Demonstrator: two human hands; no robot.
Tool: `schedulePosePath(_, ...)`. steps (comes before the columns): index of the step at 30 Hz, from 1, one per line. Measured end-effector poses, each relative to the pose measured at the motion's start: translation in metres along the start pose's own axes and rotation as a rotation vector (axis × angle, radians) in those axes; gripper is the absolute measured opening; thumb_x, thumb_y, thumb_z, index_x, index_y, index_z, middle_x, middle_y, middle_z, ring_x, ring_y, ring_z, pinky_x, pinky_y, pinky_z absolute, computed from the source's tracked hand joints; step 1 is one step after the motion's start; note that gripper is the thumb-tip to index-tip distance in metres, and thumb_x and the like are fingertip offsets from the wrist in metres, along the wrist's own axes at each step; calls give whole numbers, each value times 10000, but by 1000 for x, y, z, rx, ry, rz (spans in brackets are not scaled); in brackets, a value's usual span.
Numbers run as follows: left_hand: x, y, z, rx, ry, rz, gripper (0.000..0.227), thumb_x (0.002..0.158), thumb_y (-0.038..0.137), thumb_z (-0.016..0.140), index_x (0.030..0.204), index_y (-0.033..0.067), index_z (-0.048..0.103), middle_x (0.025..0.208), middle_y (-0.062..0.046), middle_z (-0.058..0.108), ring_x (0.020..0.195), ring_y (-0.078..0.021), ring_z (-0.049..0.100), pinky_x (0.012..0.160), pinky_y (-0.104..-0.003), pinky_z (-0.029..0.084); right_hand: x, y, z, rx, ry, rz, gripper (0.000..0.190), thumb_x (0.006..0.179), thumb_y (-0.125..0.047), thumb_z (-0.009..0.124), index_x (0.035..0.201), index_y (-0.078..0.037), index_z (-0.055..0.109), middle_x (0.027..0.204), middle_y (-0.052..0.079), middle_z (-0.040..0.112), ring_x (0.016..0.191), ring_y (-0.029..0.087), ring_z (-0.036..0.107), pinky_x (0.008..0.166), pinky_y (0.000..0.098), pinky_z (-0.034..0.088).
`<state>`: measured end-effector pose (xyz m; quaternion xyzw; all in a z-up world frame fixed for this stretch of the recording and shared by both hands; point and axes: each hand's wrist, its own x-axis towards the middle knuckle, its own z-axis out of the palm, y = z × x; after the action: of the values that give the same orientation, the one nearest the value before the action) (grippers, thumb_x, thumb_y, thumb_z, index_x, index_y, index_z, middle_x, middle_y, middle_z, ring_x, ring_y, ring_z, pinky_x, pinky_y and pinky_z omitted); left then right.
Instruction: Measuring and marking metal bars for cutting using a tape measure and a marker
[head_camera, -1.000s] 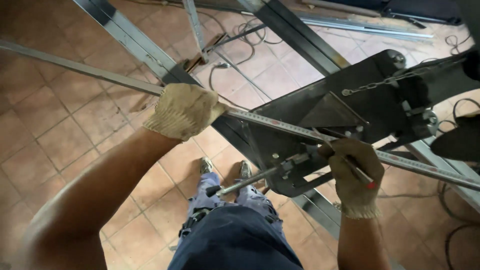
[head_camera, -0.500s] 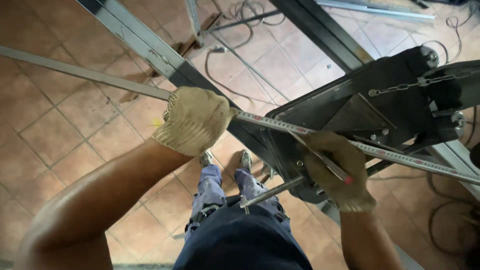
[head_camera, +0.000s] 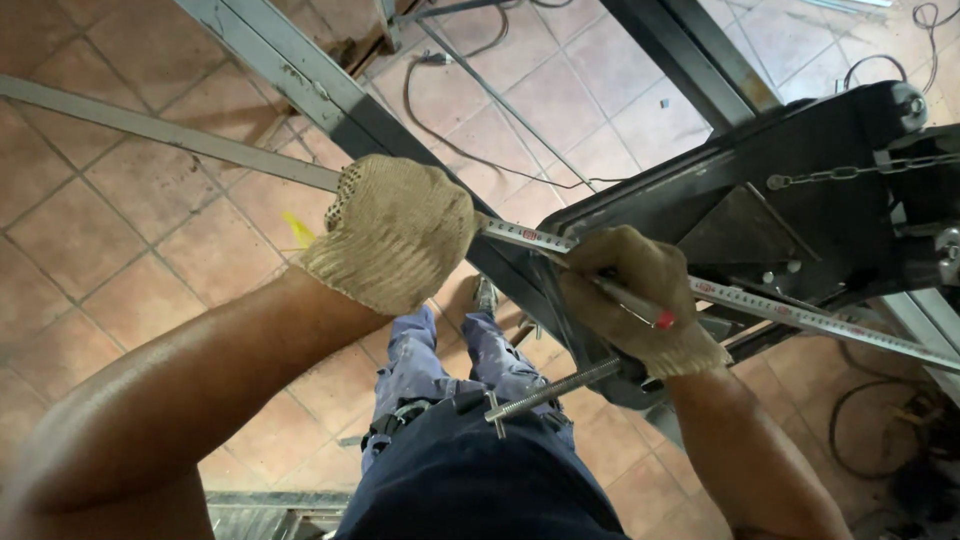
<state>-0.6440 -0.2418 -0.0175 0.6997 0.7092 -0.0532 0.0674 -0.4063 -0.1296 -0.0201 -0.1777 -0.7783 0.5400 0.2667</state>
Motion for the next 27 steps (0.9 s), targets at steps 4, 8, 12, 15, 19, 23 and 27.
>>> schedulePosePath(4,-4,-1,4,-10,-14,-5,309,902,368,622,630,226,661,574,-28,643,575,-237,671,515,-397,470,2,-3,10,-89,50,-50,112,791,61,783,860,-5,723,620,128,601,458,197,572,430,287,436)
schedulePosePath(8,0,-3,5,-13,-20,-1,281,886,346,618,631,230,648,583,-18,633,574,-237,662,520,-404,469,5,3,9,-57,40,-52,116,788,82,776,845,-5,725,607,113,579,458,184,559,451,282,469)
schedulePosePath(12,1,-3,6,-23,-31,5,256,870,325,615,631,235,634,591,-9,623,574,-238,652,526,-411,469,23,-23,13,-98,27,-102,99,857,100,711,878,6,731,601,129,571,447,198,565,435,290,461)
schedulePosePath(15,9,-1,1,-18,-26,4,239,859,311,613,631,238,626,597,-3,616,574,-238,646,529,-415,469,21,-26,13,-67,-17,-100,112,820,91,731,866,-10,737,698,135,648,551,220,625,517,315,507)
schedulePosePath(19,8,0,0,-16,-25,4,224,848,296,611,631,241,617,603,3,610,574,-239,640,533,-420,469,20,-17,7,-77,-42,-181,131,828,113,719,870,-10,730,726,144,625,578,221,627,540,309,512)
schedulePosePath(23,7,1,4,-27,-43,-2,203,832,275,608,632,246,604,612,12,600,574,-239,630,539,-427,468,15,-9,6,-118,-39,-165,118,813,92,755,897,8,751,785,174,646,628,274,667,560,335,525)
schedulePosePath(27,15,-1,7,-35,-57,-5,185,816,253,605,632,250,591,620,21,590,574,-240,621,544,-434,468,1,-20,10,-237,114,164,165,821,21,720,978,-16,755,779,208,688,676,324,715,526,418,482)
